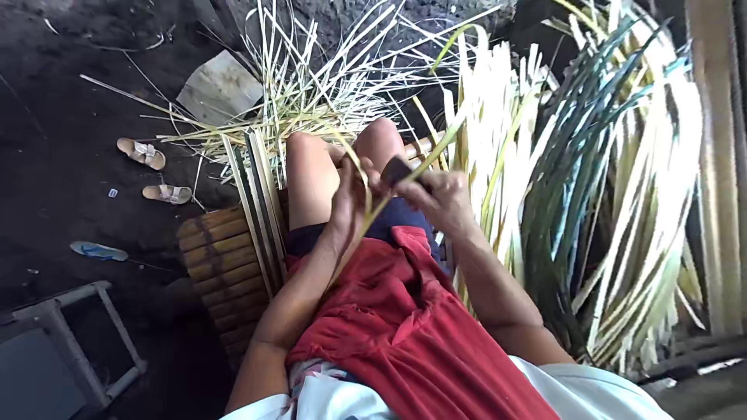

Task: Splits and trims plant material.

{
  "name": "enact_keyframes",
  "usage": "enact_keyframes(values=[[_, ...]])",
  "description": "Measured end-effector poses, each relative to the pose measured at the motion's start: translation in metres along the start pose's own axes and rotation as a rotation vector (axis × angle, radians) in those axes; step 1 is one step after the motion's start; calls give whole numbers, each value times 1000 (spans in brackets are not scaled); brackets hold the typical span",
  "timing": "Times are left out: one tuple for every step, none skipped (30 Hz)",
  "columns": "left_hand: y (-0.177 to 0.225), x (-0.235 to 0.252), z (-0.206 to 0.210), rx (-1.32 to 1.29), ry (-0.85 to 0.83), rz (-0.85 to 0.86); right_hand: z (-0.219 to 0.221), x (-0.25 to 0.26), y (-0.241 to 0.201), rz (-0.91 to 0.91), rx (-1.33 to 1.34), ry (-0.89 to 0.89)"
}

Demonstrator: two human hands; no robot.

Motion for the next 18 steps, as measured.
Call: enact_keyframes(values=[[-4, -4, 2, -11, -31, -38, 0, 3, 8, 72, 29, 60], [-6, -8, 3, -55, -32, -71, 4, 3, 13, 128, 75, 87], [-8, -12, 3, -118, 8, -97, 11, -1, 13, 157, 112, 69], [-10, -16, 0, -173, 51, -106, 23, -8, 9, 153, 130, 11], [-10, -15, -3, -212, 94, -97, 36, -16, 5, 126, 121, -58], [-9, -7, -9, -276, 99, -70, 46, -24, 3, 81, 103, -129], [-8, 2, -17, -333, 97, -41, 49, -32, 0, 39, 130, -208], [-9, 9, -29, -355, 98, -13, 45, -39, -4, 8, 199, -275], [-9, 11, -39, -351, 116, 23, 37, -43, -11, -15, 290, -334], [-10, 10, -47, -351, 101, 51, 29, -45, -15, -43, 347, -377], [-10, 8, -50, -341, 75, 69, 23, -42, -18, -81, 332, -382], [-11, 5, -46, -306, 35, 76, 21, -36, -19, -116, 248, -331], [-11, -2, -37, -241, 12, 59, 20, -27, -16, -126, 137, -245], [-10, -13, -26, -144, 12, 10, 19, -19, -11, -103, 37, -146], [-12, -23, -19, -111, 12, -59, 18, -13, -5, -58, -31, -58], [-14, -28, -14, -140, -5, -108, 18, -10, 3, -6, -59, 2], [-15, -29, -13, -179, -8, -135, 21, -10, 8, 43, -59, 36], [-15, -25, -14, -206, 4, -144, 28, -12, 6, 70, -56, 28]])
Point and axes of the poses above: each hand's wrist, its own x-axis towards the middle knuckle, its own z-axis out of the palm, y = z × x, the point moved 2 cm from there along x, towards the middle knuckle, and after that the axes turned 11 degrees about y, right-handed, at the moved point
